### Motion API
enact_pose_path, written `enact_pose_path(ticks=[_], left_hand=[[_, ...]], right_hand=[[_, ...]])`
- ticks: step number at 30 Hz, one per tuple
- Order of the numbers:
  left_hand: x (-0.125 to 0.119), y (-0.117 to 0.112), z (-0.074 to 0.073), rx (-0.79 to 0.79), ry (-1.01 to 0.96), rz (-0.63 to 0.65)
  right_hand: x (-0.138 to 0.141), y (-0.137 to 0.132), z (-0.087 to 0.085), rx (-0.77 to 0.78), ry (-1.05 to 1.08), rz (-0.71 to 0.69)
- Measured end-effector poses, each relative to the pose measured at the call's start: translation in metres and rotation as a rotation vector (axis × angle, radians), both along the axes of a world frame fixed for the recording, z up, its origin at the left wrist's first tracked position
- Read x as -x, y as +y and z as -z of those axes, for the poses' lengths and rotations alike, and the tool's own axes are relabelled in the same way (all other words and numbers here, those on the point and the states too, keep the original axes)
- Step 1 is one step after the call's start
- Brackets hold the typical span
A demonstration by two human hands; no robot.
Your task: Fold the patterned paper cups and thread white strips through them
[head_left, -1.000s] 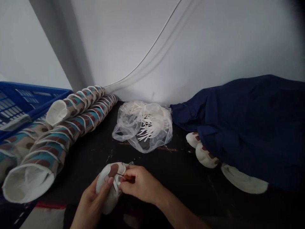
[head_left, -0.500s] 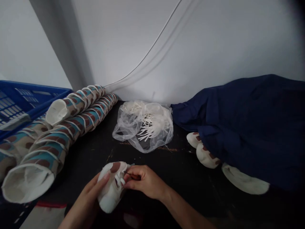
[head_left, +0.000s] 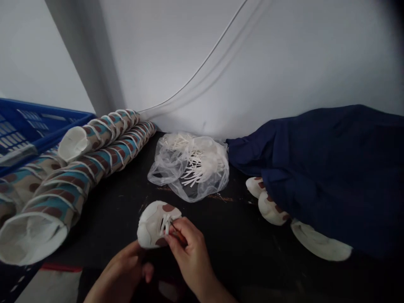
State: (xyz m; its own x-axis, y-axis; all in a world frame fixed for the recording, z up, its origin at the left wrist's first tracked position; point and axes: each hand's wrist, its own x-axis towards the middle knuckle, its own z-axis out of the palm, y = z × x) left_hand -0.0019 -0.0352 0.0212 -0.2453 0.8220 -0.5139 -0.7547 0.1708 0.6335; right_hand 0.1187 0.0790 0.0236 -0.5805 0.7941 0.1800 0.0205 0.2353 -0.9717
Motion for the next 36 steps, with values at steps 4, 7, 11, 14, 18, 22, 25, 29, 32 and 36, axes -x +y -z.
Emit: enact_pose_path(ticks=[4, 7, 11, 14, 18, 22, 25, 29, 32, 36], left_hand=[[-0.005, 0.004, -0.008, 0.155, 0.121, -0.07], [-0.01, 0.008, -0.007, 0.101, 0.028, -0.087], [-0.014, 0.009, -0.001, 0.056, -0.012, -0.082], [-0.017, 0.01, 0.001, 0.031, -0.062, -0.117], [-0.023, 0.012, -0.001, 0.112, -0.06, -0.248], [-0.028, 0.013, -0.003, 0.109, -0.06, -0.262], [-0.03, 0.012, 0.001, 0.114, -0.006, -0.239], [-0.031, 0.008, 0.011, 0.139, 0.124, -0.236], [-0.03, 0.006, 0.019, 0.163, 0.165, -0.234], [-0.031, 0.005, 0.022, 0.202, 0.209, -0.271]], right_hand=[[0.001, -0.015, 0.004, 0.076, 0.013, -0.045], [0.0, -0.019, 0.0, 0.322, 0.044, -0.09], [-0.002, -0.019, -0.006, 0.665, 0.126, -0.112], [-0.002, -0.018, -0.009, 0.817, 0.187, -0.112], [0.001, -0.019, -0.009, 0.866, 0.192, -0.1], [0.003, -0.02, -0.005, 0.859, 0.183, -0.059], [0.004, -0.02, -0.003, 0.864, 0.172, -0.062], [0.005, -0.02, -0.001, 0.865, 0.159, -0.031], [0.005, -0.023, 0.0, 0.844, 0.155, -0.01], [0.007, -0.027, 0.002, 0.776, 0.159, -0.005]])
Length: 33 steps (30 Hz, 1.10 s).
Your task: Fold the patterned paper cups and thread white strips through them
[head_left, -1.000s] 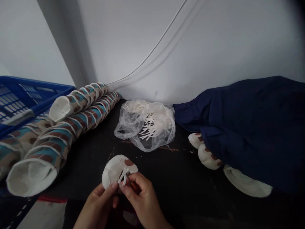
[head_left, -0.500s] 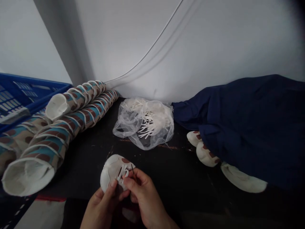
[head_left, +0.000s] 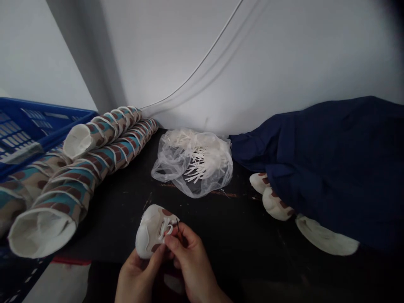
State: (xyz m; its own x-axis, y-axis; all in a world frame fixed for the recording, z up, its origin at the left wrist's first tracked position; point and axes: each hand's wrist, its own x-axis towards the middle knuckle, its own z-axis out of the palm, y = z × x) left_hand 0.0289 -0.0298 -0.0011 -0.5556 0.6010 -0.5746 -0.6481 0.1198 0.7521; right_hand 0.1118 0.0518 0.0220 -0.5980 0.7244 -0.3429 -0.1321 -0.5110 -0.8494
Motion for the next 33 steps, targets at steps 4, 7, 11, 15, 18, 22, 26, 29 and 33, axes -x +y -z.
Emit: enact_pose_path(ticks=[4, 7, 11, 15, 18, 22, 26, 29, 33], left_hand=[[0.001, 0.003, -0.004, 0.021, 0.027, -0.029], [0.006, 0.006, -0.008, 0.052, 0.094, -0.052], [0.013, 0.008, -0.017, 0.092, 0.199, -0.052], [0.015, 0.007, -0.027, 0.128, 0.252, -0.073], [0.013, 0.006, -0.03, 0.148, 0.26, -0.058], [0.012, 0.005, -0.029, 0.148, 0.254, -0.077], [0.013, 0.004, -0.026, 0.148, 0.241, -0.095], [0.013, 0.004, -0.022, 0.131, 0.251, -0.08], [0.012, 0.003, -0.015, 0.117, 0.282, -0.099]], right_hand=[[0.001, 0.001, -0.001, -0.118, -0.011, -0.016], [-0.006, 0.005, -0.004, -0.403, -0.089, -0.03], [-0.024, 0.006, -0.009, -0.952, -0.249, -0.095], [-0.031, 0.002, -0.01, -1.17, -0.438, -0.314], [-0.027, 0.0, -0.009, -1.176, -0.549, -0.322], [-0.024, 0.004, -0.011, -1.111, -0.556, -0.383], [-0.025, 0.006, -0.014, -1.073, -0.533, -0.388], [-0.025, 0.006, -0.015, -1.082, -0.558, -0.367], [-0.025, 0.005, -0.013, -1.025, -0.584, -0.4]])
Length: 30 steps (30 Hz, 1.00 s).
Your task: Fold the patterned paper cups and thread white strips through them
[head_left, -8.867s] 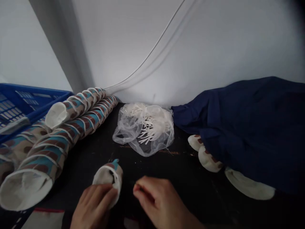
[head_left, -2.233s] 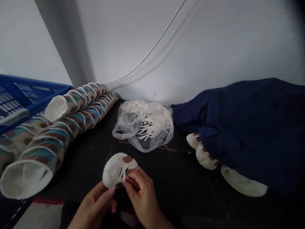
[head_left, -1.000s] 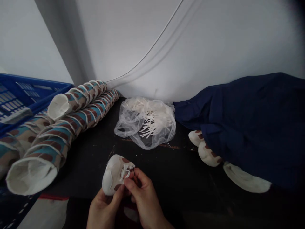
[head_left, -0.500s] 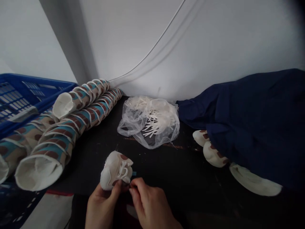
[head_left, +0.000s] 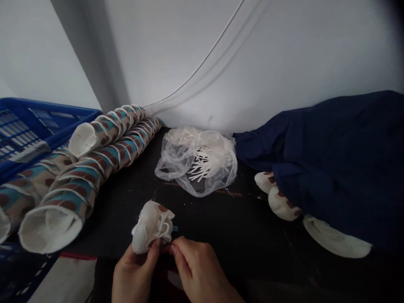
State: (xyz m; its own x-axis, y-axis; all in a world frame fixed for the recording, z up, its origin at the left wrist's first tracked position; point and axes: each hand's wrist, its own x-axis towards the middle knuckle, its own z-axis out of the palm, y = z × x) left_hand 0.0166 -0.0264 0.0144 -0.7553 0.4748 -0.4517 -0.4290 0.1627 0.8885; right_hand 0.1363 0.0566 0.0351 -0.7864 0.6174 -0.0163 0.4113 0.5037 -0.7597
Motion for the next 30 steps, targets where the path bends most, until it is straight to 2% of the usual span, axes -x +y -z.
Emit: enact_pose_path(ticks=[2, 4, 6, 9, 10, 11, 12, 15, 16, 17, 20, 22, 24, 27, 28, 29, 30], left_hand=[[0.0, -0.002, 0.005, -0.016, 0.033, -0.011], [0.001, -0.004, 0.009, 0.0, 0.153, 0.028], [0.004, -0.007, 0.013, 0.045, 0.357, 0.103], [0.008, -0.009, 0.014, 0.098, 0.607, 0.189], [0.009, -0.009, 0.014, 0.103, 0.654, 0.209], [0.01, -0.009, 0.015, 0.105, 0.693, 0.216], [0.01, -0.008, 0.016, 0.107, 0.726, 0.215], [0.011, -0.004, 0.022, 0.107, 0.794, 0.181], [0.011, -0.003, 0.024, 0.11, 0.808, 0.175], [0.012, -0.002, 0.026, 0.113, 0.822, 0.173], [0.014, 0.0, 0.029, 0.137, 0.846, 0.207], [0.016, 0.0, 0.029, 0.135, 0.842, 0.224], [0.017, -0.001, 0.031, 0.112, 0.83, 0.228], [0.019, -0.002, 0.035, 0.089, 0.827, 0.21], [0.02, -0.002, 0.036, 0.091, 0.832, 0.205], [0.02, -0.003, 0.036, 0.097, 0.834, 0.201], [0.019, -0.002, 0.037, 0.104, 0.833, 0.207]], right_hand=[[0.002, -0.001, 0.001, 0.048, 0.001, 0.029], [0.006, -0.001, 0.003, 0.199, 0.066, 0.067], [0.011, 0.0, 0.004, 0.574, 0.169, 0.11], [0.02, -0.002, 0.007, 1.301, 0.278, 0.138], [0.023, -0.003, 0.008, 1.432, 0.299, 0.139], [0.025, -0.005, 0.01, 1.447, 0.311, 0.14], [0.028, -0.007, 0.012, 1.342, 0.32, 0.148], [0.033, -0.008, 0.015, 0.709, 0.32, 0.225], [0.034, -0.007, 0.015, 0.615, 0.312, 0.243], [0.035, -0.004, 0.014, 0.646, 0.296, 0.249], [0.038, 0.005, 0.01, 1.104, 0.205, 0.185], [0.04, 0.007, 0.009, 1.279, 0.16, 0.143], [0.04, 0.004, 0.01, 1.242, 0.187, 0.163], [0.042, -0.003, 0.013, 0.876, 0.334, 0.275], [0.043, -0.004, 0.014, 0.819, 0.372, 0.305], [0.044, -0.005, 0.015, 0.856, 0.388, 0.317], [0.044, -0.004, 0.015, 0.985, 0.377, 0.309]])
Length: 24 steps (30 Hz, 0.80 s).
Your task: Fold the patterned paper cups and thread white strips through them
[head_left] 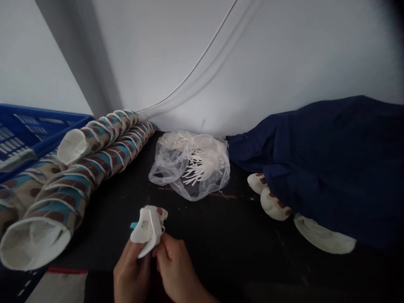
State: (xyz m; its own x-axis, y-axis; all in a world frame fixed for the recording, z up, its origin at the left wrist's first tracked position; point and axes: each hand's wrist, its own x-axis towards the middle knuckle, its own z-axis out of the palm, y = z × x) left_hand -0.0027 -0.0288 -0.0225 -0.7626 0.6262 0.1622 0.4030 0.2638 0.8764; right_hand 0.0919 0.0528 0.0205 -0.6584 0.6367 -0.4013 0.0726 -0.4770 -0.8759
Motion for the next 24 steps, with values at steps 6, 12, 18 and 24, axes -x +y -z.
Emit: enact_pose_path(ticks=[6, 12, 18, 24], left_hand=[[-0.003, 0.001, 0.003, -0.088, -0.07, -0.009], [0.002, 0.004, -0.002, -0.065, -0.134, 0.052], [0.012, 0.014, -0.037, -0.109, -0.682, -0.111], [0.0, 0.007, -0.034, -0.161, -1.182, 0.078]], right_hand=[[0.003, 0.006, 0.004, 0.245, 0.021, -0.132], [-0.003, 0.009, -0.002, -0.63, -0.238, -0.138], [-0.038, 0.007, -0.021, -0.593, -0.22, -0.293], [-0.049, 0.017, -0.017, -0.773, -0.171, -0.034]])
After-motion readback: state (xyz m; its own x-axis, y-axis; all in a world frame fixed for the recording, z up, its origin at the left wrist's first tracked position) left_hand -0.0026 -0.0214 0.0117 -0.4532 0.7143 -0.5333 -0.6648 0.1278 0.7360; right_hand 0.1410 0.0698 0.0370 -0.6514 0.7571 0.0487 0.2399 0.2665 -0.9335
